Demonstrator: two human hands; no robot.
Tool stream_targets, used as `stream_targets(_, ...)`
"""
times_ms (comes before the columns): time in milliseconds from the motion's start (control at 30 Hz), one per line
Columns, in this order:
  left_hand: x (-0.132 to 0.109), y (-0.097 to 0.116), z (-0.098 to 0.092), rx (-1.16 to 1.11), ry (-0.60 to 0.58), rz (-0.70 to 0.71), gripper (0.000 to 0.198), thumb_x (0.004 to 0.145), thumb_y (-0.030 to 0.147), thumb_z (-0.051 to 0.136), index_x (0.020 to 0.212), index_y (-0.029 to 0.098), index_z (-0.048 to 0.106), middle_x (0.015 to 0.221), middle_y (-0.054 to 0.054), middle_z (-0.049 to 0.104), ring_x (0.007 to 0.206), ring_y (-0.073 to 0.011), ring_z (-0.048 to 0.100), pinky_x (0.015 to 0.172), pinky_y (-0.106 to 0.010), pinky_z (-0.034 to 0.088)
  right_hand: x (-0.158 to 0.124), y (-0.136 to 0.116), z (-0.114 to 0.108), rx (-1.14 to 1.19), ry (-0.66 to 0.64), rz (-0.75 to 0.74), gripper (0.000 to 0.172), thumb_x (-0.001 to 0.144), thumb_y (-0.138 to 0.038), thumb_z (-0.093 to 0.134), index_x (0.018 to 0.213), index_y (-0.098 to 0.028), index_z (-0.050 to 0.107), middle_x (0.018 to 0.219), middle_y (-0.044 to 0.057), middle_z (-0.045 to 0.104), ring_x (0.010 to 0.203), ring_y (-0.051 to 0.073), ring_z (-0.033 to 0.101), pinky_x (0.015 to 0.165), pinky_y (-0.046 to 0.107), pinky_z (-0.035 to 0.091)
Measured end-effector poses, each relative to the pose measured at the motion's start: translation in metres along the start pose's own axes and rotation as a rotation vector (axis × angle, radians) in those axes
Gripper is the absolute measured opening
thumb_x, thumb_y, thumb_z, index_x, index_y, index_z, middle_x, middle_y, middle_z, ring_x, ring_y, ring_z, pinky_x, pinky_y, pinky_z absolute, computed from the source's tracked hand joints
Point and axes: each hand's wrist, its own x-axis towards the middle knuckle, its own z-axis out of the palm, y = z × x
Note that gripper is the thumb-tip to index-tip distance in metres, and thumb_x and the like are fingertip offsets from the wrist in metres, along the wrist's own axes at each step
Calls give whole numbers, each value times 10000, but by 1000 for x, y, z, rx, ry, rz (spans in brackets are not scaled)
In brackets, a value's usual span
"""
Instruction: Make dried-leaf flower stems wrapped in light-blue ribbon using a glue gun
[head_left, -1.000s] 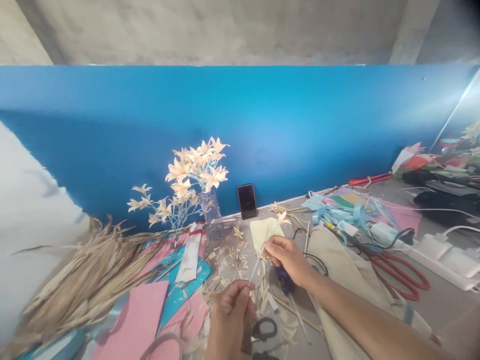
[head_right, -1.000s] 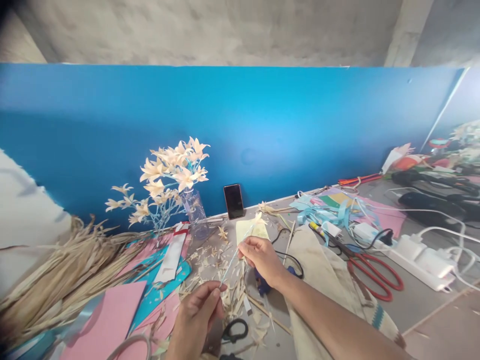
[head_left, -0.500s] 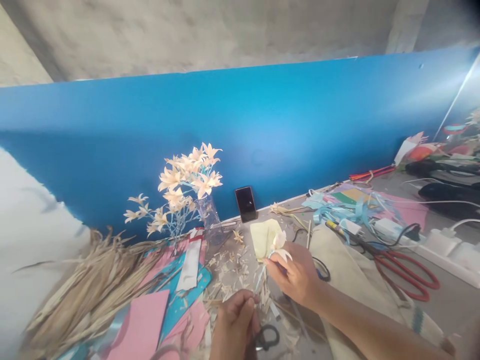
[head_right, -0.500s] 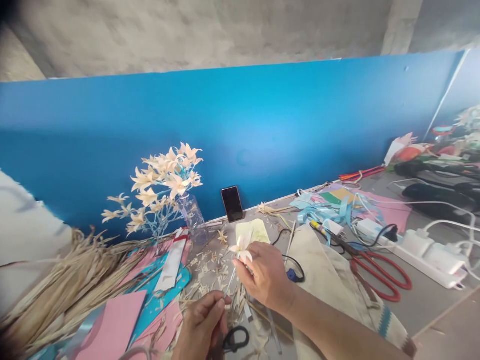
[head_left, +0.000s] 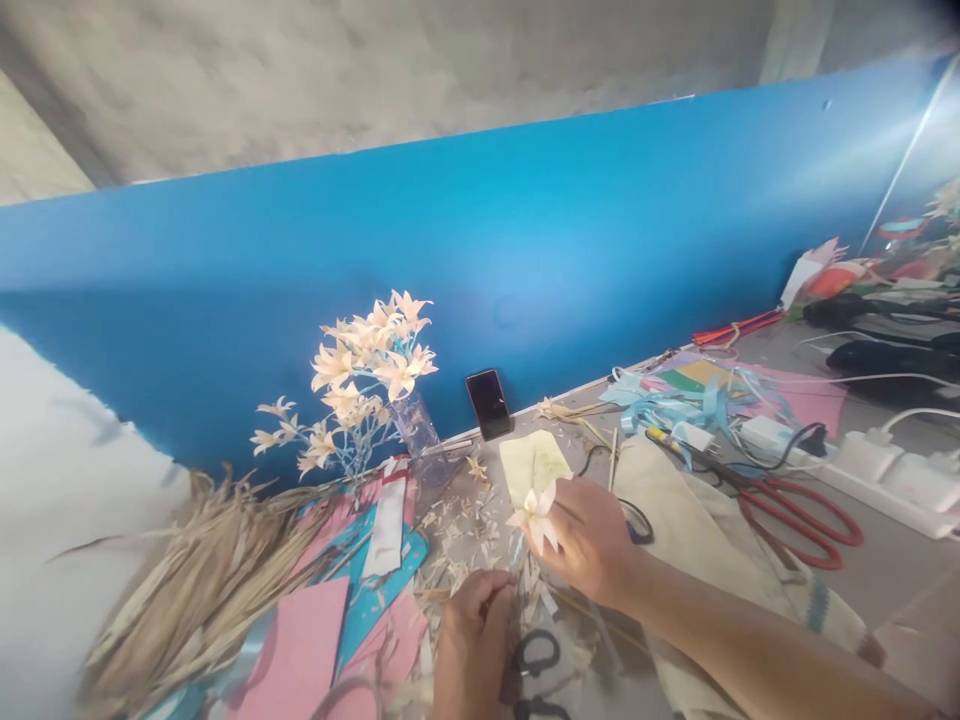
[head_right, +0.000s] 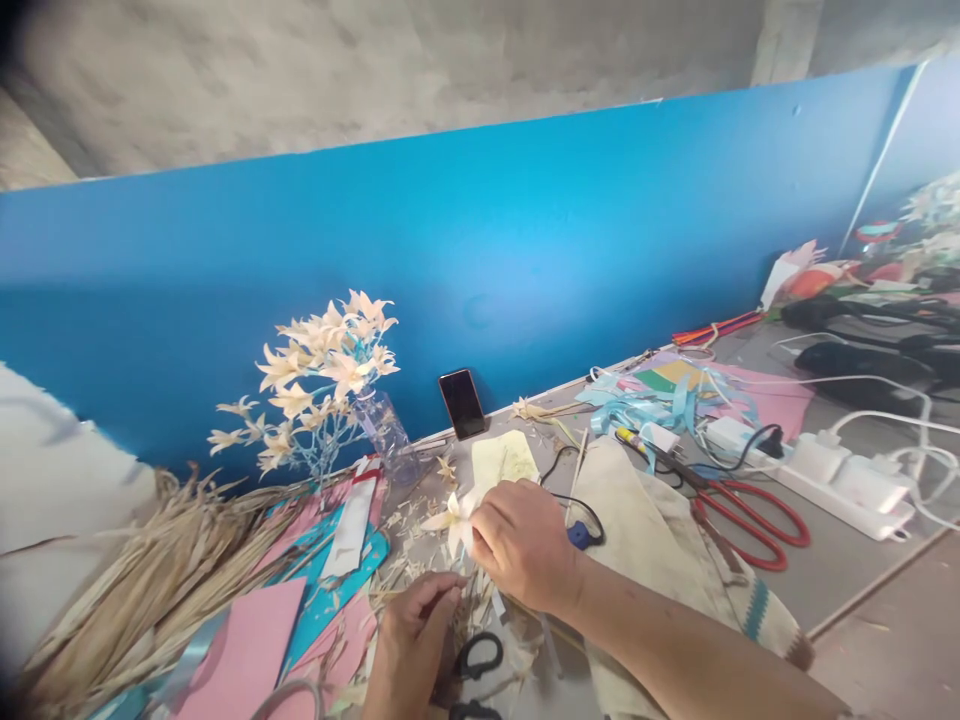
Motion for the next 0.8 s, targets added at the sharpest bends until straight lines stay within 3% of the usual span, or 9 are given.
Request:
stream_targets(133, 0, 5, -3, 26, -50, 13, 251, 850, 298, 516, 838, 215, 753, 870, -72, 747, 860, -249, 678, 803, -353, 500, 0, 0, -2, -7, 15, -30, 152, 833, -99, 627, 735, -204, 578, 619, 12, 558, 613, 180, 474, 601, 322, 301)
stream_targets(433, 3, 6, -5, -64, 46, 125, 235, 855, 293, 548, 800, 211, 761, 799, -60, 736, 768, -218, 675, 718, -308, 520, -4, -7, -4, 137, -131, 47, 203, 973, -314, 540, 836, -189, 622, 672, 27, 611, 642, 180, 551, 612, 308, 331)
stream_targets(567, 5, -1, -5, -96, 77, 160, 223, 840, 308, 575, 787, 203, 764, 797, -67, 736, 758, -216, 675, 701, -304, 530, -6, -15, -1, 66, -175, 17, 243, 981, -244, 522, 767, -207, 632, 655, 23, 637, 638, 179, 578, 639, 313, 331)
stream_targets(667, 6, -5, -5, -81, 87, 94, 237, 825, 300, 573, 902, 201, 774, 908, -86, 757, 855, -239, 692, 775, -338, 546, -7, -15, 3, 115, -164, 8, 239, 969, -219, 533, 753, -206, 635, 646, 11, 644, 620, 163, 574, 627, 298, 322)
stream_targets(800, 5, -6, -6, -78, 223, 7, 344, 805, 331, 586, 1083, 194, 735, 1092, -112, 739, 989, -267, 684, 823, -365, 548, -10, -8, 9, 117, -129, 88, 296, 954, -231, 523, 667, -202, 593, 610, 17, 627, 612, 170, 557, 621, 309, 305)
